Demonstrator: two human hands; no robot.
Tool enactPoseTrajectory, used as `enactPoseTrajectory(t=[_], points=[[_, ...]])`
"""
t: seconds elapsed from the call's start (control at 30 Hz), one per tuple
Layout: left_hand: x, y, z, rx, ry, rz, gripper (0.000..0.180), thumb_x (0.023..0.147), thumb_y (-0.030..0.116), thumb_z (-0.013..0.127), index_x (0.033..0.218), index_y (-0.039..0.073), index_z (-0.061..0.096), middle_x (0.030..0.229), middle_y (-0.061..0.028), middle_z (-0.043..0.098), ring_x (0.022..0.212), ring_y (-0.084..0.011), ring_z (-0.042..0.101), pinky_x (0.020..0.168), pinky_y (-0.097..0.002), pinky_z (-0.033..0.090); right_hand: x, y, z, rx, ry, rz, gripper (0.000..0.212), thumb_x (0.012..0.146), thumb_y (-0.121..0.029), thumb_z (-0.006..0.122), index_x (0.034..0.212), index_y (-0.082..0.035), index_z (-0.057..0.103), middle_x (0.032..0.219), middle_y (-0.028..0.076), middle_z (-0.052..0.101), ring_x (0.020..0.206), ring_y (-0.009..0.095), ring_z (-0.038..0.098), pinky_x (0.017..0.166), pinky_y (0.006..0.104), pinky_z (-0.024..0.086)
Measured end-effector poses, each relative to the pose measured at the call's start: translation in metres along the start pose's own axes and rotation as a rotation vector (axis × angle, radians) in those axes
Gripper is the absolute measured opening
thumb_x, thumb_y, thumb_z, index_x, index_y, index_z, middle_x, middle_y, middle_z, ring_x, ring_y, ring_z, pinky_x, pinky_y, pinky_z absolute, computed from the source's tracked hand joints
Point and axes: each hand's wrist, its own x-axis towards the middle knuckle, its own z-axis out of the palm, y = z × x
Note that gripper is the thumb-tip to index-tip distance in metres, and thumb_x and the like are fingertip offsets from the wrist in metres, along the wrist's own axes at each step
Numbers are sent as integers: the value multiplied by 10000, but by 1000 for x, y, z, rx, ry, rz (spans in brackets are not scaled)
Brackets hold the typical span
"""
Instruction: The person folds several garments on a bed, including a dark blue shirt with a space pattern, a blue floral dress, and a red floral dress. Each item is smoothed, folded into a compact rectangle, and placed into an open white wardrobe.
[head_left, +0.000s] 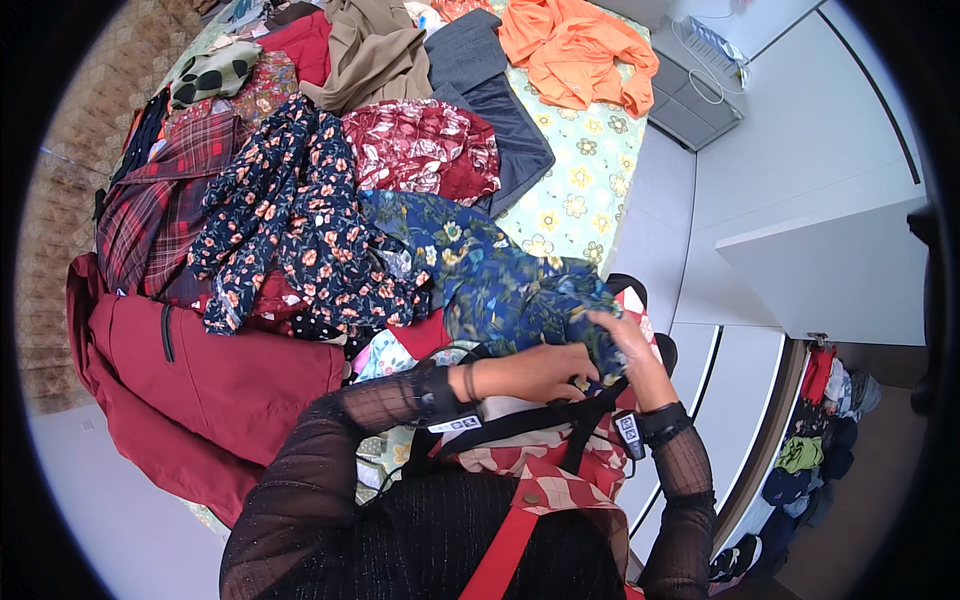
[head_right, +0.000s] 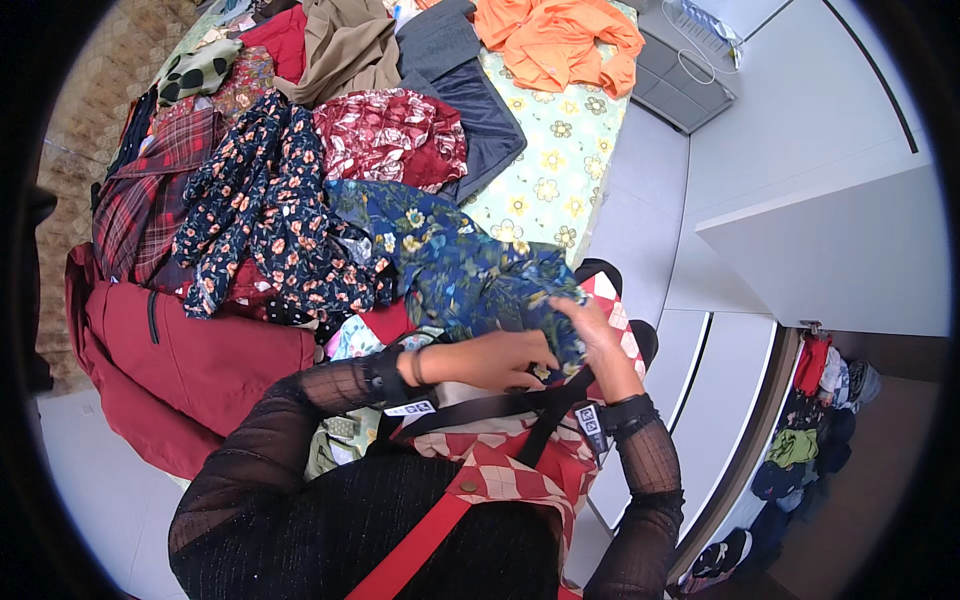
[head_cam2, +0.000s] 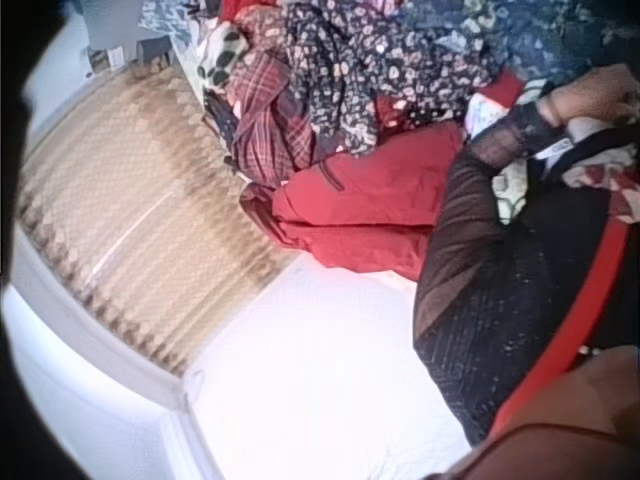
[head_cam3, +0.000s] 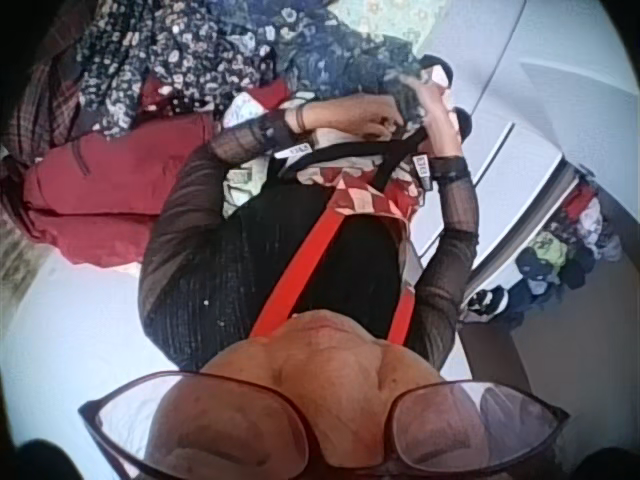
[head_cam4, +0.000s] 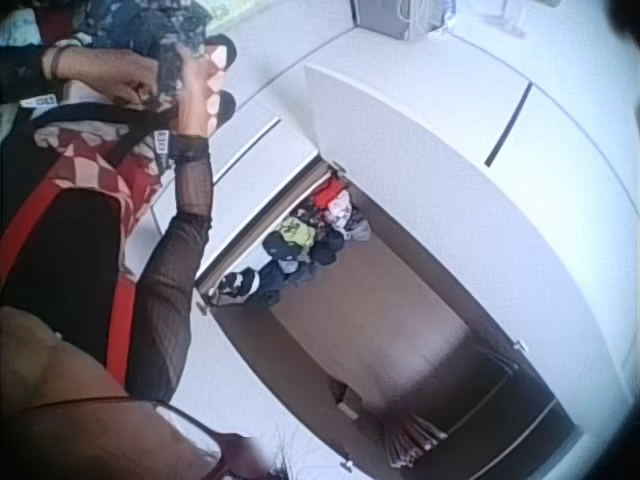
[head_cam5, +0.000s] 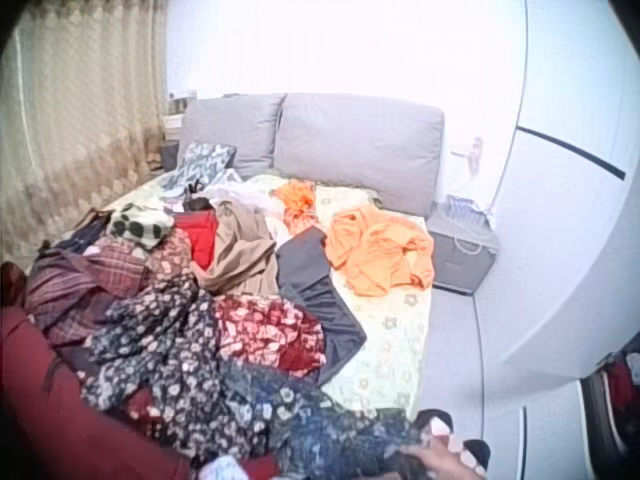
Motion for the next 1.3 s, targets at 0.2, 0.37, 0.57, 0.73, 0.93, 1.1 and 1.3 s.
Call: enactPoseTrajectory(t=[0.2, 0.37, 0.57, 0.73, 0.93, 1.1, 1.3], points=[[-48, 0, -92, 707, 672, -129, 528, 663, 162, 796, 1136, 83, 575, 1160, -117, 556, 1112, -316, 506, 941, -405, 412, -49, -25, -67, 234, 136, -248, 303, 865, -164, 650, 1106, 15, 609, 970, 90, 677, 834, 171, 663, 727, 297, 550], [-33, -28, -124, 844, 439, -370, 632, 600, 259, 822, 1173, 113, 599, 1140, -137, 591, 1131, -288, 527, 962, -423, 354, -79, -30, -92, 443, 95, -371, 300, 897, -100, 611, 1166, 29, 571, 1026, 106, 665, 865, 191, 662, 750, 312, 556], [12, 9, -138, 183, 326, -93, 245, 734, -27, 554, 947, 37, 656, 811, -173, 651, 753, -248, 657, 718, -314, 493, -107, -31, -131, 698, 304, -355, 322, 910, -166, 604, 1158, 35, 567, 1058, 162, 666, 889, 251, 681, 771, 366, 579], [80, 81, -156, -195, 527, -15, 190, 933, 85, 417, 901, 76, 604, 568, 101, 373, 462, -8, 267, 429, -198, 194, -72, -19, -115, 681, 339, -230, 302, 894, -166, 629, 1097, 54, 598, 1040, 140, 676, 857, 234, 685, 774, 352, 573], [136, 156, -71, -234, 482, 509, 282, 726, 58, 594, 1001, -4, 581, 771, -44, 569, 657, -132, 538, 613, -274, 466, -42, -88, -57, 275, 245, -410, 267, 922, -177, 585, 1141, -26, 604, 1014, 108, 680, 945, 208, 650, 840, 349, 536], [123, 169, 14, -4, -286, 462, 218, 692, -42, 551, 854, 31, 424, 734, -148, 563, 619, -335, 601, 533, -443, 466, -46, -154, -63, 307, -59, -428, 283, 900, -139, 623, 1128, 21, 578, 1075, 111, 655, 909, 170, 659, 810, 296, 554], [31, 47, -19, 491, -539, 259, 380, 745, 137, 702, 1106, 79, 600, 1082, -131, 598, 953, -353, 609, 787, -444, 499, -21, -73, -86, -61, -39, -248, 370, 870, -81, 639, 1209, 28, 540, 1082, 90, 644, 906, 152, 618, 835, 297, 512]])
